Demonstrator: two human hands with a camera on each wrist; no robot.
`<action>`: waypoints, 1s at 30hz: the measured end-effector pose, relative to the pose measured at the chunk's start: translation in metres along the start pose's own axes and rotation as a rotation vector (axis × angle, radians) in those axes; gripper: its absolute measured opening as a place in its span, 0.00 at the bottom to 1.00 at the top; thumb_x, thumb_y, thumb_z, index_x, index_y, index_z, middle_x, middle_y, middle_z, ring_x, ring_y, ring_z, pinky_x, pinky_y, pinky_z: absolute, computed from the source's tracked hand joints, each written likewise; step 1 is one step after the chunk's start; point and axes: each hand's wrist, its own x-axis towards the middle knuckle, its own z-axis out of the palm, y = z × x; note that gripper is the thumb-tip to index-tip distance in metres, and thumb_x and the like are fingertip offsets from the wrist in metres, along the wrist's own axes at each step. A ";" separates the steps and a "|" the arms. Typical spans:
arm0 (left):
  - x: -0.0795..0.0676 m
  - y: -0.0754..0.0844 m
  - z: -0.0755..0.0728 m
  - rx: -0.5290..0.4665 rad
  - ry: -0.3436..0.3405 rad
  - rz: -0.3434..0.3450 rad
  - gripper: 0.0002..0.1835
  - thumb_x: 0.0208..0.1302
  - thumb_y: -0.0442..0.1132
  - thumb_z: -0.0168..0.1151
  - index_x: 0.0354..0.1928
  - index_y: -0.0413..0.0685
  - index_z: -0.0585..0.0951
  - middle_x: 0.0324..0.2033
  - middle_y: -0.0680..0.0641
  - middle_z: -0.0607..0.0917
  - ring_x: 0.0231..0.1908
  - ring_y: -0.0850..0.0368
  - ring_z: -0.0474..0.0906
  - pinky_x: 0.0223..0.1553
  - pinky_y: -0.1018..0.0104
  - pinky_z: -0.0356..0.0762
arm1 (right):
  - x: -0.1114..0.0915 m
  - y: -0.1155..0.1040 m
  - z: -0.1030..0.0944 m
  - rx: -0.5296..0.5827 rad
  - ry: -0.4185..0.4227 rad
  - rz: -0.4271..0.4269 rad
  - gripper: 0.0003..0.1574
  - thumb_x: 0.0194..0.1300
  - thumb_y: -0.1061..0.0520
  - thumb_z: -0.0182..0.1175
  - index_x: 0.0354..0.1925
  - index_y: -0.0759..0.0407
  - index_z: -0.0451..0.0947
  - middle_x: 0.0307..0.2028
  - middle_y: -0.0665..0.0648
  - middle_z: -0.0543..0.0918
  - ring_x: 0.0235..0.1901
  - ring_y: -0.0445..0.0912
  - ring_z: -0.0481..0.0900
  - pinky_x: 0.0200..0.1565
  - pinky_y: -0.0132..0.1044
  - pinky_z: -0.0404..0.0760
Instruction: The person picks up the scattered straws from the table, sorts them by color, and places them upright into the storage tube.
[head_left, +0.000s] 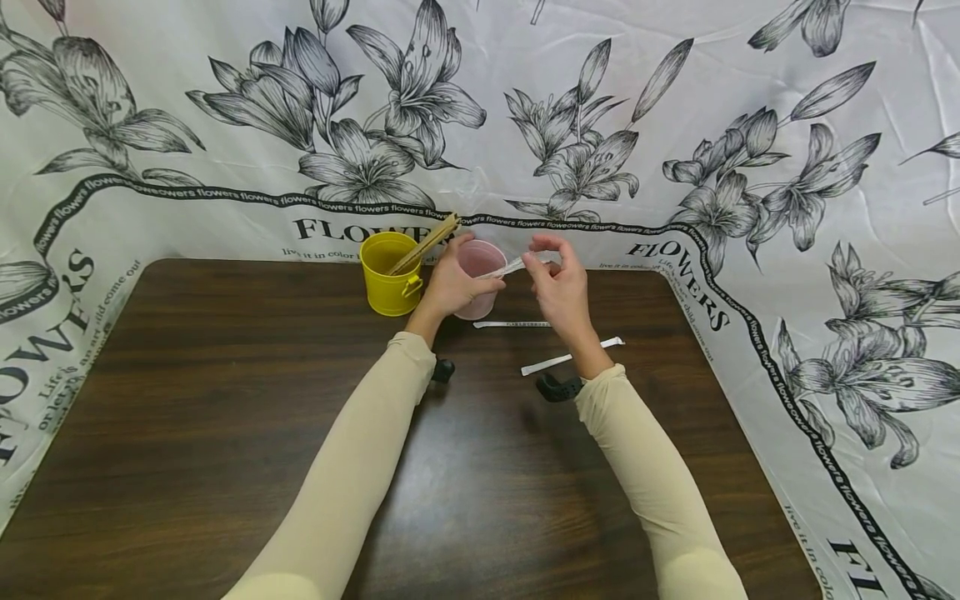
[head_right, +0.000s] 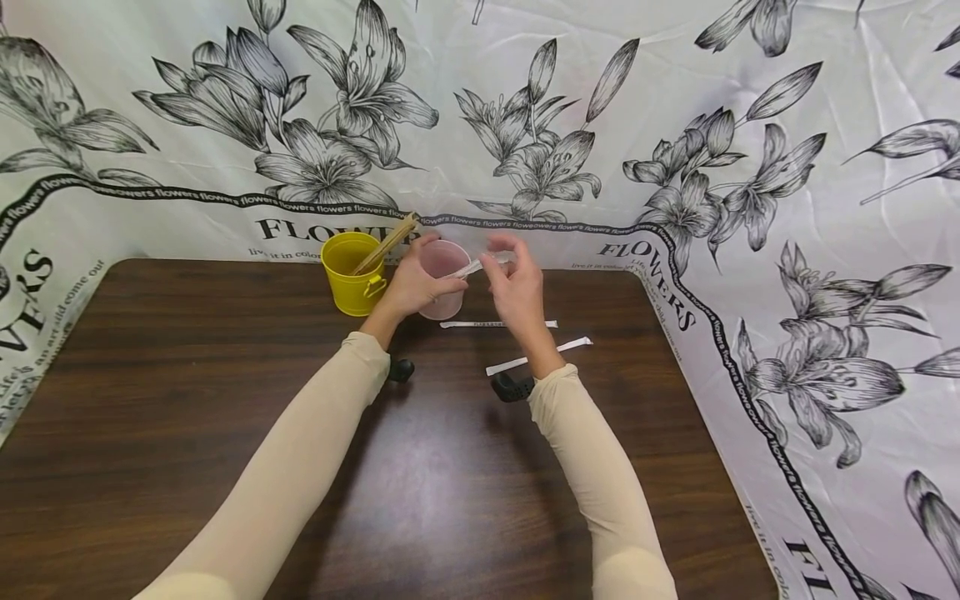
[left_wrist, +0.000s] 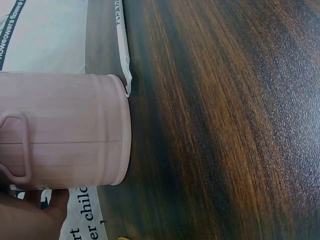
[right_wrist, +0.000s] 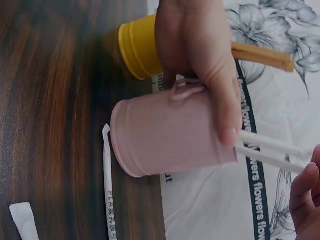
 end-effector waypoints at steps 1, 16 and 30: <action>0.000 0.001 0.000 0.001 -0.002 -0.001 0.57 0.46 0.53 0.83 0.76 0.56 0.60 0.70 0.43 0.70 0.66 0.45 0.71 0.70 0.49 0.70 | 0.000 0.004 -0.003 0.000 0.005 0.006 0.22 0.71 0.65 0.62 0.60 0.70 0.72 0.52 0.65 0.79 0.19 0.39 0.72 0.26 0.25 0.74; -0.003 0.004 0.002 -0.002 -0.016 -0.016 0.57 0.46 0.53 0.83 0.77 0.57 0.59 0.70 0.42 0.70 0.66 0.44 0.71 0.69 0.48 0.71 | -0.060 0.071 -0.057 -0.222 0.052 0.141 0.23 0.68 0.58 0.67 0.59 0.63 0.76 0.53 0.61 0.79 0.22 0.35 0.69 0.24 0.24 0.67; -0.001 0.003 0.001 0.004 -0.011 -0.017 0.57 0.47 0.54 0.83 0.76 0.58 0.59 0.70 0.43 0.71 0.66 0.45 0.71 0.69 0.48 0.71 | -0.094 0.117 -0.081 -0.491 -0.306 0.178 0.29 0.62 0.57 0.73 0.60 0.58 0.78 0.58 0.62 0.73 0.32 0.46 0.74 0.37 0.29 0.74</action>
